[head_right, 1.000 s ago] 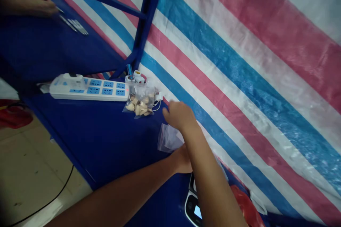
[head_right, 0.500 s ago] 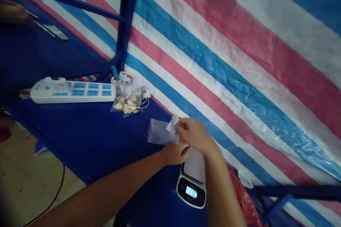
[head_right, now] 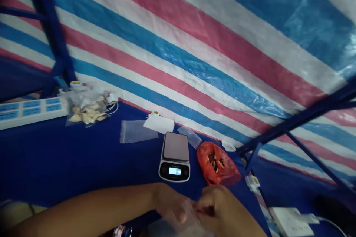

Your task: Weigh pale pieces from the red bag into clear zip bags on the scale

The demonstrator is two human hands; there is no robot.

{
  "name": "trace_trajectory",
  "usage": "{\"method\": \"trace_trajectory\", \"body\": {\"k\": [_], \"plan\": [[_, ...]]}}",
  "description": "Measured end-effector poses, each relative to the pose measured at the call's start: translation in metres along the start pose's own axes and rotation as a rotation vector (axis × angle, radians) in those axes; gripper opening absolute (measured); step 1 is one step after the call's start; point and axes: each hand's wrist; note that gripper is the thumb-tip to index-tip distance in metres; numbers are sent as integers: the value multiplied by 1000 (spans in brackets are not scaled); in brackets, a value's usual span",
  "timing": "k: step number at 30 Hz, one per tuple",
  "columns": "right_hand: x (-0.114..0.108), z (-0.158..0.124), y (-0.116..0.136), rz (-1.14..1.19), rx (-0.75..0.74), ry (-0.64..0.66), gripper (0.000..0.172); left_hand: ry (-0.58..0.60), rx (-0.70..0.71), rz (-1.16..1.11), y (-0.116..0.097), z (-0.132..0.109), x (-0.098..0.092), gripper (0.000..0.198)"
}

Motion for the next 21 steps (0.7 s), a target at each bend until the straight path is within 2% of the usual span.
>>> {"method": "trace_trajectory", "body": {"k": [2,4,8,12,17,21], "plan": [[15,-14,-8,-13,51,-66,22,102,-144,-65,15,15,4,42],[26,-25,-15,6,102,-118,22,180,-208,-78,24,26,7,47],[38,-29,-28,29,162,-158,25,271,-174,-120,25,35,12,68],[42,-19,-31,33,155,-162,23,363,-128,-264,12,27,12,69],[38,-7,-25,-5,233,-122,24,360,-109,-338,2,22,13,54],[29,-14,-19,107,277,-141,18,238,-66,-436,5,28,13,46]]}}
Point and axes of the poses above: each hand's wrist, its own z-axis towards the middle knuckle, its own x-axis out of the palm, y = z × x, and after that the axes turned 3 degrees about -x, right-handed
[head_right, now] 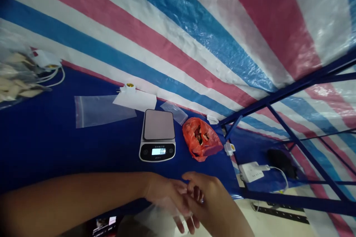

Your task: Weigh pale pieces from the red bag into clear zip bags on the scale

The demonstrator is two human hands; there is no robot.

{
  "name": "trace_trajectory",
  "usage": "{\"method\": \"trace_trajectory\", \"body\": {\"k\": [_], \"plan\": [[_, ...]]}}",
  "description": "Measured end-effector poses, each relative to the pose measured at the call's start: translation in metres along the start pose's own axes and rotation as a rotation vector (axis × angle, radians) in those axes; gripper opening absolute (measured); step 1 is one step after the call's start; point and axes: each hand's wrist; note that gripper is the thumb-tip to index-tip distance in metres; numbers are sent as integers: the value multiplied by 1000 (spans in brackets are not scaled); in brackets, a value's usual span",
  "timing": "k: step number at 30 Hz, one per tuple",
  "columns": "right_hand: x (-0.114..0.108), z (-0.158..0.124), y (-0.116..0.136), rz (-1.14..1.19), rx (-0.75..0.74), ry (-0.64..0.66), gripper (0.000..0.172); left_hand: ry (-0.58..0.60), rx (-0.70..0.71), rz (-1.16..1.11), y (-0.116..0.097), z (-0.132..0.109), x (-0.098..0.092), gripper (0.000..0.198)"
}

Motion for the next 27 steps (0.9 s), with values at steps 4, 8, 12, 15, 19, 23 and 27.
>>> {"method": "trace_trajectory", "body": {"k": [4,8,12,15,19,23,27], "plan": [[4,-9,-3,121,-14,-130,40,-80,80,-63,-1,3,-3,41],[23,-6,-8,113,-17,-178,57,-96,78,-29,-1,6,-4,43],[33,-4,-9,65,39,-240,64,-118,42,3,-1,7,-3,43],[35,-8,-12,12,66,-225,66,-109,37,23,-2,5,-1,44],[40,-13,-23,-15,81,-252,64,-118,45,65,0,8,-1,48],[43,-15,-42,-52,-6,-246,62,-151,46,94,2,10,-3,55],[34,-21,-54,-115,-126,-137,53,-203,118,138,4,11,-6,57]]}}
Point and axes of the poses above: each hand's wrist, its own z-axis towards the middle knuckle, its own x-axis out of the palm, y = z × x, and after that the axes turned 3 degrees about -x, right-handed
